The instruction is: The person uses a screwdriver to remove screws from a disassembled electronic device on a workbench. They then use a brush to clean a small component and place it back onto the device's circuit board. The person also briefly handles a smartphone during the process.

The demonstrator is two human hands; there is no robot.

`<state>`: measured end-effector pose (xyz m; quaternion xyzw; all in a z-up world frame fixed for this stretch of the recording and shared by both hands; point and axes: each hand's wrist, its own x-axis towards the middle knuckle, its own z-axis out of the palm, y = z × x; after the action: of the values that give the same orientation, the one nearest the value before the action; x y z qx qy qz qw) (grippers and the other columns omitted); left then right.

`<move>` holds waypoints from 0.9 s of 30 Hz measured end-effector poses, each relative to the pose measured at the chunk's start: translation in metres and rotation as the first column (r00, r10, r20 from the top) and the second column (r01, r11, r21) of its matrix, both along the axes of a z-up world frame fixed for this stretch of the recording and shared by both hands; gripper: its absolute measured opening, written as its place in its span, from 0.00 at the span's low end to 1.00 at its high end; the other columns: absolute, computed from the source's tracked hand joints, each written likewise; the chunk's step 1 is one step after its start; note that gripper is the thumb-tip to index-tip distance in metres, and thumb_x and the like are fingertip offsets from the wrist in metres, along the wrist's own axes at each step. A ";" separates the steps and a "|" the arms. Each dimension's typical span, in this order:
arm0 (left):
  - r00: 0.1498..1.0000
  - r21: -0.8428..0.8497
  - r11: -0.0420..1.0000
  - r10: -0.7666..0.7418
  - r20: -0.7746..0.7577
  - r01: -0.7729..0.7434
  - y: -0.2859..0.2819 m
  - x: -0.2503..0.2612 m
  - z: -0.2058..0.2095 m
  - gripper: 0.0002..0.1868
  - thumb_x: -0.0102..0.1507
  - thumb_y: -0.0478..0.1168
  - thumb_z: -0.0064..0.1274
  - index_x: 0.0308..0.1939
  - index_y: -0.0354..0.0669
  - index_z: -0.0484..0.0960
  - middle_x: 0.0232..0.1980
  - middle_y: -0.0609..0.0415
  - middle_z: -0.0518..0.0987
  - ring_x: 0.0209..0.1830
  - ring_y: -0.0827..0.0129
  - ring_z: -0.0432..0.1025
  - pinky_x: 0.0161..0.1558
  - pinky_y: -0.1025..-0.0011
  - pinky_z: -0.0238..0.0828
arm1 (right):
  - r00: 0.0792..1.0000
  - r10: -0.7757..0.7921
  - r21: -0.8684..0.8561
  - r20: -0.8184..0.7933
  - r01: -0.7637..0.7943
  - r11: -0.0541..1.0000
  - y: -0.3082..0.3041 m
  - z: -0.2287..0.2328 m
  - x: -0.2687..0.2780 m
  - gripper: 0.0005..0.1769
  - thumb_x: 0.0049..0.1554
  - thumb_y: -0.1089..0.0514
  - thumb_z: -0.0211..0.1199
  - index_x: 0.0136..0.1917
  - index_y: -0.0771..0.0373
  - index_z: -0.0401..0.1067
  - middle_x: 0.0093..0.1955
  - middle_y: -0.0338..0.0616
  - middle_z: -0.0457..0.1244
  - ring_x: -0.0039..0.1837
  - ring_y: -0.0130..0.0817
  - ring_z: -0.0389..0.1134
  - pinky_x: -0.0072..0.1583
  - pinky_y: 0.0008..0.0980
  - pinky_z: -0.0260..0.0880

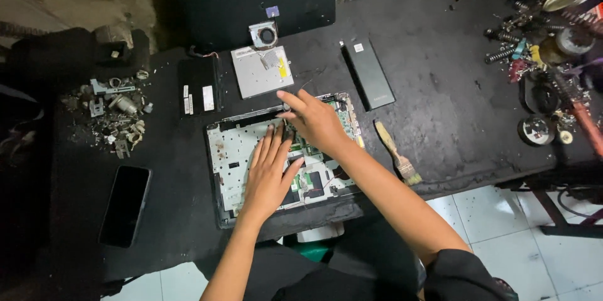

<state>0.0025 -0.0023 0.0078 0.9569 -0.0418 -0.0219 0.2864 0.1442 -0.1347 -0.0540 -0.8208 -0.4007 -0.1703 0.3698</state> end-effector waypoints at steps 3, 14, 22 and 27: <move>1.000 0.005 1.000 0.002 -0.003 -0.002 0.000 0.000 -0.001 0.28 0.73 0.53 0.41 0.68 0.33 0.70 0.82 0.39 0.52 0.84 0.52 0.41 0.79 0.58 0.31 | 0.993 0.076 0.151 -0.088 -0.062 0.987 0.002 0.004 -0.003 0.37 0.59 0.66 0.64 0.78 0.50 0.58 0.47 0.46 0.65 0.38 0.49 0.68 0.37 0.44 0.69; 1.000 -0.020 1.000 0.002 -0.007 -0.002 -0.002 0.000 0.002 0.29 0.74 0.52 0.41 0.73 0.37 0.66 0.82 0.39 0.52 0.83 0.51 0.42 0.79 0.56 0.30 | 1.000 0.026 0.104 -0.016 -0.025 0.994 0.000 0.001 0.001 0.38 0.58 0.69 0.65 0.78 0.51 0.59 0.39 0.44 0.61 0.35 0.50 0.65 0.37 0.45 0.68; 0.993 -0.032 0.999 0.034 0.112 -0.031 0.002 -0.004 -0.020 0.28 0.73 0.50 0.46 0.70 0.34 0.70 0.81 0.38 0.55 0.83 0.52 0.43 0.80 0.57 0.33 | 0.996 0.032 0.201 -0.083 -0.014 0.980 0.006 0.010 -0.006 0.35 0.57 0.64 0.72 0.75 0.52 0.65 0.50 0.51 0.68 0.49 0.58 0.71 0.48 0.52 0.71; 0.994 -0.023 0.999 0.028 0.108 -0.026 0.000 -0.003 -0.014 0.28 0.72 0.51 0.47 0.69 0.36 0.71 0.81 0.40 0.57 0.83 0.52 0.44 0.80 0.57 0.34 | 0.986 0.033 0.163 -0.166 -0.005 0.987 -0.004 0.003 -0.007 0.33 0.61 0.69 0.63 0.77 0.51 0.64 0.43 0.53 0.68 0.44 0.63 0.70 0.44 0.55 0.69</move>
<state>-0.0009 -0.0021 -0.0060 0.9540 -0.0446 0.0343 0.2944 0.1375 -0.1387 -0.0514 -0.7956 -0.3606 -0.1287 0.4694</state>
